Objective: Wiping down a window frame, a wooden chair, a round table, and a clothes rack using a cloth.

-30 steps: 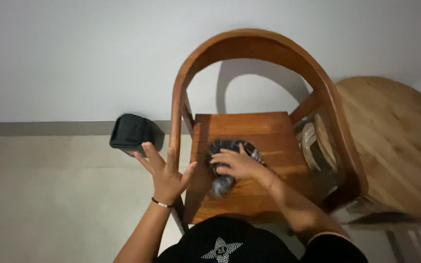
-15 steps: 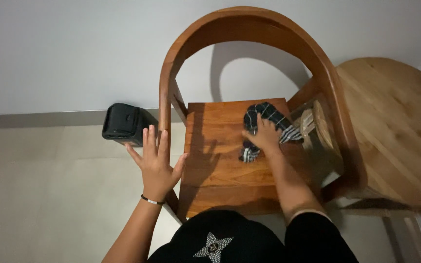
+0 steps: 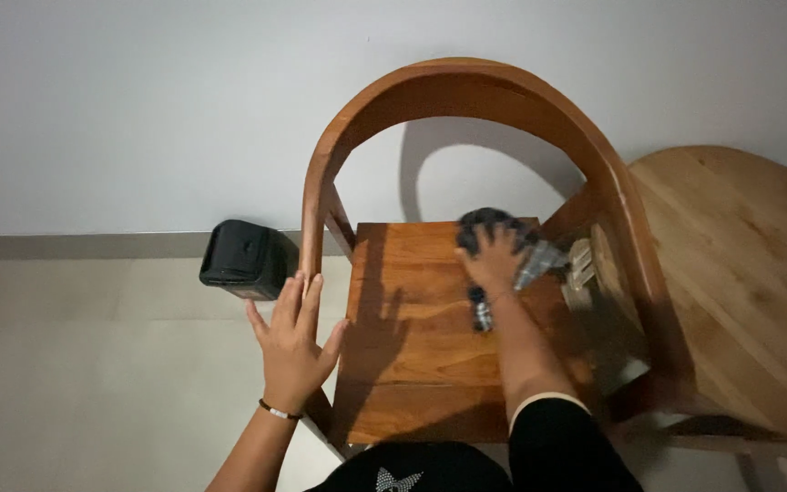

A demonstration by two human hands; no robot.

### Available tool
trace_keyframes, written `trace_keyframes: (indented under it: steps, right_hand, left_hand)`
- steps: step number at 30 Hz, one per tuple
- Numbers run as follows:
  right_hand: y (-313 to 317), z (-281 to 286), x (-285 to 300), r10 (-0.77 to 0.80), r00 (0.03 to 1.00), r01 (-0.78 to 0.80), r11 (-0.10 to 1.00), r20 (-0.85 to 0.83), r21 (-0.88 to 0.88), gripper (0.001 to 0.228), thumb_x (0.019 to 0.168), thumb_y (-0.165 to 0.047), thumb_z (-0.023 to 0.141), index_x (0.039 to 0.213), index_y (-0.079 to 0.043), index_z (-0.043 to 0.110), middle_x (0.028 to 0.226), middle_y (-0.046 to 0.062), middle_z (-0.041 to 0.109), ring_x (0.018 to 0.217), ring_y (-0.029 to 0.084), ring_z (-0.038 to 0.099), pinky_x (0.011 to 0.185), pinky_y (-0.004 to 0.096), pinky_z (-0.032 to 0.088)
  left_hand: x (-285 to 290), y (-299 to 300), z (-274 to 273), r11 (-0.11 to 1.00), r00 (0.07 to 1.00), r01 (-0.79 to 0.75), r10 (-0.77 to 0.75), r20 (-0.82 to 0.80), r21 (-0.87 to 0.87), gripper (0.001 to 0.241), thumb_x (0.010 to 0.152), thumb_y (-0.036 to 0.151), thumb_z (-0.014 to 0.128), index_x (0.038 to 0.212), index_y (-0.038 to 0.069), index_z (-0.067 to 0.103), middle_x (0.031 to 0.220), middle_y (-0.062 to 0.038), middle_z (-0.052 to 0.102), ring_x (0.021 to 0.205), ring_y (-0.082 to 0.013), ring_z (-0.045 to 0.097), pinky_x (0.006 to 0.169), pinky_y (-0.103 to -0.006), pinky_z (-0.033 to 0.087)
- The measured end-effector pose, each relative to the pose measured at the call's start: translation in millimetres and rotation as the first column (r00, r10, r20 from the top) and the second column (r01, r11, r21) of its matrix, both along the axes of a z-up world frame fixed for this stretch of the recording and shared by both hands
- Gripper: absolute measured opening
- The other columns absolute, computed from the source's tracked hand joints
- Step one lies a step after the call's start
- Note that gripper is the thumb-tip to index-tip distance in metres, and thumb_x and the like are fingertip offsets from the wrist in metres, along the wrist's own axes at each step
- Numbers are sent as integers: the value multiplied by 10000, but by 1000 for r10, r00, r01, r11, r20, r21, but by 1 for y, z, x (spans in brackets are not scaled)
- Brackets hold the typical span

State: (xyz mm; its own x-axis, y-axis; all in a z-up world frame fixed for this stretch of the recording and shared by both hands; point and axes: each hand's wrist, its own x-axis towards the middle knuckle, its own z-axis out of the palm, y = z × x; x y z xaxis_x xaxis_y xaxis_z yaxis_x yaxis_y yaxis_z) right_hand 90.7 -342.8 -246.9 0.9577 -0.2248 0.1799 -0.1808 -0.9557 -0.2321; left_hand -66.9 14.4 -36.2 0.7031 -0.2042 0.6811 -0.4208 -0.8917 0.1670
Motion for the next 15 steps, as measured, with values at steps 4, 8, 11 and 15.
trace_keyframes:
  steps: [4,8,11,15]
  right_hand:
    - [29,13,-2,-88,961,92,996,-264,1,806,936,-720,430,1628,-341,265,1685,166,231,1548,448,171,1118,760,169]
    - [133,36,-53,481,873,-476,876,-83,80,758,796,-451,621,1514,-238,503,1576,148,439,1484,430,324,1004,800,290]
    - [140,-33,-56,590,800,-600,783,110,163,918,696,-674,386,1560,-369,330,1690,99,209,1531,415,155,1095,766,108]
    - [58,-10,-49,372,928,-369,921,0,127,746,925,-779,413,1501,-315,503,1568,81,468,1502,352,327,1072,777,261]
  left_hand:
    - [3,2,-6,1000,996,9,-11,-83,-21,743,818,436,772,1485,181,566,1419,-123,608,1310,-276,581,1200,-643,74]
    - [3,0,-1,999,993,29,-33,-110,-38,617,824,426,803,1369,176,656,1299,-89,685,1289,-289,593,1162,-597,208]
    - [2,0,-1,999,994,38,-42,-105,-36,588,826,426,808,1354,203,676,1282,-51,700,1311,-299,582,1114,-575,335]
    - [-1,-3,13,996,992,67,-73,-108,-59,551,798,378,841,1294,172,719,1199,-80,733,1261,-355,624,1017,-562,460]
